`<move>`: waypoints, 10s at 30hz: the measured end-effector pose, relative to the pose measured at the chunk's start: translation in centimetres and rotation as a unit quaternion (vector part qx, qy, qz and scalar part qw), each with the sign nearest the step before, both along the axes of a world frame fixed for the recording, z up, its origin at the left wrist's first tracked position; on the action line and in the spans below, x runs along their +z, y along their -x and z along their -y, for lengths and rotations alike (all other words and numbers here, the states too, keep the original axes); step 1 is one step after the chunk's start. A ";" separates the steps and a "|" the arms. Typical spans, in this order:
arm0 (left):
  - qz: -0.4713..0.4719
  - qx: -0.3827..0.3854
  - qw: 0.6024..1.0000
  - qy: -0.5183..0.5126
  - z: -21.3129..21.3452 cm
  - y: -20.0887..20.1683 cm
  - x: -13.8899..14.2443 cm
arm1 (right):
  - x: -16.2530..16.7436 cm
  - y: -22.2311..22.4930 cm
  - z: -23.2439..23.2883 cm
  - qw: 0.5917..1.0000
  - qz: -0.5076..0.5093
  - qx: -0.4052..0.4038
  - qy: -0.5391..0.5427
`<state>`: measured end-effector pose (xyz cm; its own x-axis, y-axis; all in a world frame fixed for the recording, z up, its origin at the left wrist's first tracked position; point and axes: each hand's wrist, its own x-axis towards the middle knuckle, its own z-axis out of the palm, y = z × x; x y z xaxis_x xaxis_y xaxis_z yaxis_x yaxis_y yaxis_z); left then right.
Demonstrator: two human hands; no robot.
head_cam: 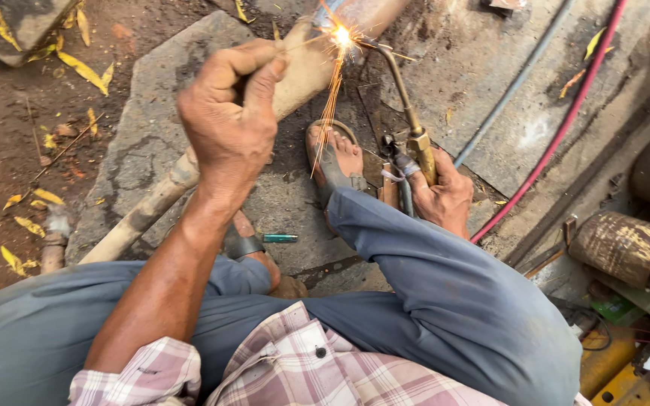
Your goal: The person sits on the ground holding a gas torch in one hand and a filler rod in the other, brazing a patched section of a motorcycle exhaust pipe resting on the ground. They move the torch and rod along the seam, reposition the pipe, and continue heating the joint as sparks fly.
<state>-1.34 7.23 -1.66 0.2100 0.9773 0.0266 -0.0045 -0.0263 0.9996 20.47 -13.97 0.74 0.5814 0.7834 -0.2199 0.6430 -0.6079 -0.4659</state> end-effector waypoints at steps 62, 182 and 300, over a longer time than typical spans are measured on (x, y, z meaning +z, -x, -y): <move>0.016 -0.004 0.999 0.035 -0.1 -0.1 -0.6 | 0.2 0.3 -0.7 1.000 -0.012 -0.015 0.018; -0.164 0.024 0.985 -0.047 -0.4 1.1 -1.9 | 4.7 -3.6 -3.9 0.990 0.038 0.073 0.113; -0.163 0.040 0.985 -0.029 -0.6 0.8 -3.1 | 5.0 -3.3 -4.8 0.990 0.034 0.056 0.124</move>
